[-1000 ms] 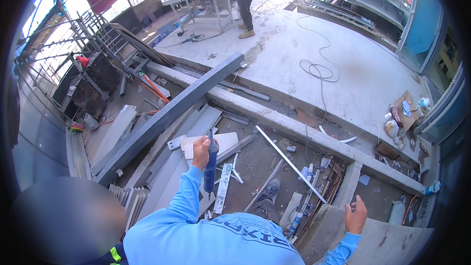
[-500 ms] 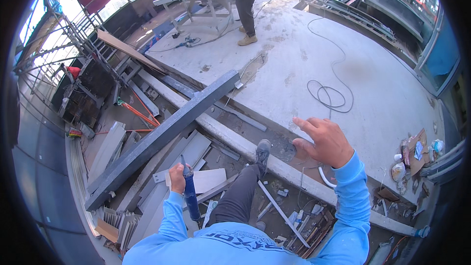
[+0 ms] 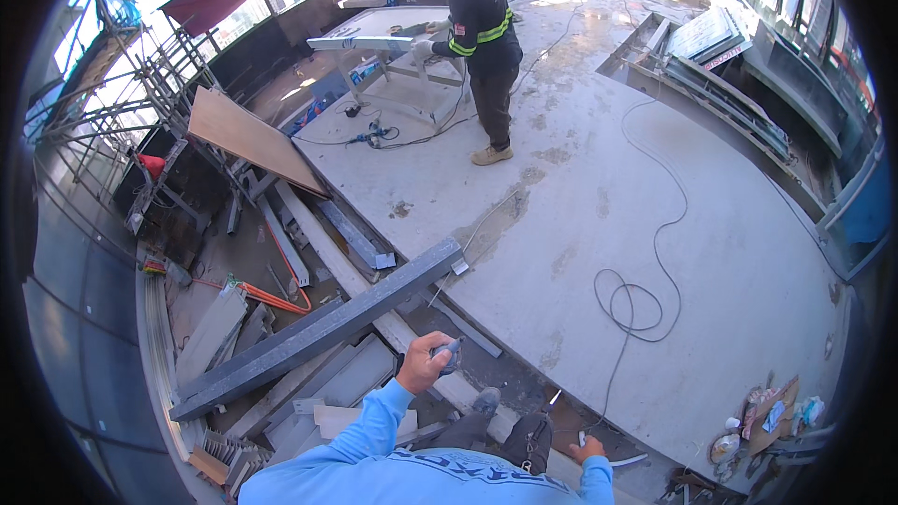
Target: The person measures a curved concrete ledge with a tape measure, then retrieves masking tape from a bucket and applies it to a glass panel. The person also handles several sealant tubes and a caulking gun.
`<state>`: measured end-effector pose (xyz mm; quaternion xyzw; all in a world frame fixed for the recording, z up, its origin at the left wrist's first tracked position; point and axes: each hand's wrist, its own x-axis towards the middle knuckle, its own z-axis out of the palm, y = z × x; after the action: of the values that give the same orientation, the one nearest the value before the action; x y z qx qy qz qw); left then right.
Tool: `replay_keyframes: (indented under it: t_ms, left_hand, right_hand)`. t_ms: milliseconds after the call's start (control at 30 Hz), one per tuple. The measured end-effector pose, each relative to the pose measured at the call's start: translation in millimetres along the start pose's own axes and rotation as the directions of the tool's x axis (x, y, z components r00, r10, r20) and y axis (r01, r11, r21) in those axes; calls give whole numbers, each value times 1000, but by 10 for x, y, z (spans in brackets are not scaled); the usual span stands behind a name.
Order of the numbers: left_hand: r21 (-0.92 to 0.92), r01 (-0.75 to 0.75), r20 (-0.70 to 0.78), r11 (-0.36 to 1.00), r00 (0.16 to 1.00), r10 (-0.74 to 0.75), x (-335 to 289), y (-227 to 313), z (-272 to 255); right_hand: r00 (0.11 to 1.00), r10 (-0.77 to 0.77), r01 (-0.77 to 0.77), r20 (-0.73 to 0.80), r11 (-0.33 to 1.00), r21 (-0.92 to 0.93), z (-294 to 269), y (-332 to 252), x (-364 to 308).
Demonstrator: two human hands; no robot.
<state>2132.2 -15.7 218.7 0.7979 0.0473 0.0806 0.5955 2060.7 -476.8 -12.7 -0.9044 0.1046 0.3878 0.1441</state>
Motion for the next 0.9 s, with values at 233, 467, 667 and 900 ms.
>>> replay_keyframes:
  t_ms: [233, 467, 667, 900]
  left_hand:
    - [247, 185, 200, 951, 951, -236, 1512, -188, 797]
    - [243, 185, 240, 952, 940, -244, 3018, -259, 1961]
    - [-62, 176, 149, 982, 975, -165, 4603, 53, 2579]
    - [-284, 251, 79, 926, 968, -238, 6538, -191, 3268]
  right_hand:
    - [921, 264, -336, 286, 911, 241, -451, 612, 233]
    - [984, 156, -132, -83, 961, 245, -2187, 431, 2465]
    - [678, -325, 584, -659, 782, 216, -5860, -1246, 3803]
    - [518, -323, 714, -792, 674, 193, -7908, -1736, 5221]
